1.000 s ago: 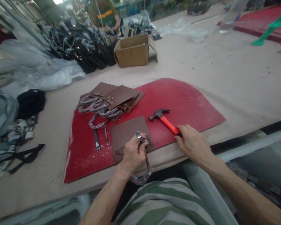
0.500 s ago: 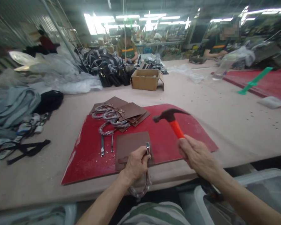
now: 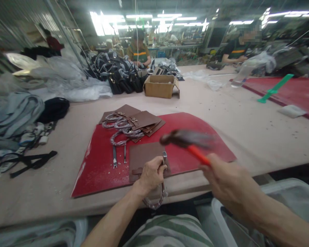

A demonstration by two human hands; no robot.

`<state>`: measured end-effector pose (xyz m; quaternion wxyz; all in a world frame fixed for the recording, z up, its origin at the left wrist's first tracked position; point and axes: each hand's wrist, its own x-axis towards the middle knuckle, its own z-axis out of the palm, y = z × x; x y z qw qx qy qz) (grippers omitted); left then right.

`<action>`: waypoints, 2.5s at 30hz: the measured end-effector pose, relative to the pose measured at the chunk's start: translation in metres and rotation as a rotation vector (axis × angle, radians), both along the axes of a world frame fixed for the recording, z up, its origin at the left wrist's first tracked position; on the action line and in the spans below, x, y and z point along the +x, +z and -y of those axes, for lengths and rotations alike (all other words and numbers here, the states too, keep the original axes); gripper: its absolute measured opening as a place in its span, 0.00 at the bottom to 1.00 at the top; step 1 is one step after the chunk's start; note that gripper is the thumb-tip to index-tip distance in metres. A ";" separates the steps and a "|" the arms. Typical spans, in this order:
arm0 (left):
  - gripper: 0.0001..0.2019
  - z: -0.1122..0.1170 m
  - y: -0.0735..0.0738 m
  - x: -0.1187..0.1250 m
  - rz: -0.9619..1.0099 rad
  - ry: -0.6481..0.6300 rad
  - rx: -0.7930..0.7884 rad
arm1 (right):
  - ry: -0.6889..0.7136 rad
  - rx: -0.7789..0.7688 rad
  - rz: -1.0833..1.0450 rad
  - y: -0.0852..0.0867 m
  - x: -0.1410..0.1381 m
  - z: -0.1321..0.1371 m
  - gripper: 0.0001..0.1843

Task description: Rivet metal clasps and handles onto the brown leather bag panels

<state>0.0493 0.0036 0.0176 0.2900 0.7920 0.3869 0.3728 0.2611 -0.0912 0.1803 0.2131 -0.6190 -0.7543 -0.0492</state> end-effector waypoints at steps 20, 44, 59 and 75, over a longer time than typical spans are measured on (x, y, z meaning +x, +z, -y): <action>0.07 0.000 -0.001 -0.003 0.031 -0.028 0.010 | -0.086 -0.211 -0.107 -0.126 0.013 -0.065 0.22; 0.13 0.005 0.016 -0.119 0.210 0.546 -0.134 | 0.178 -0.362 -0.128 -0.158 -0.033 -0.048 0.38; 0.09 0.014 0.000 -0.123 0.231 0.485 -0.153 | 0.250 -0.213 -0.005 -0.148 -0.108 -0.067 0.42; 0.05 0.013 -0.007 -0.120 0.195 0.315 -0.029 | 0.276 -0.194 0.057 -0.173 -0.112 -0.069 0.45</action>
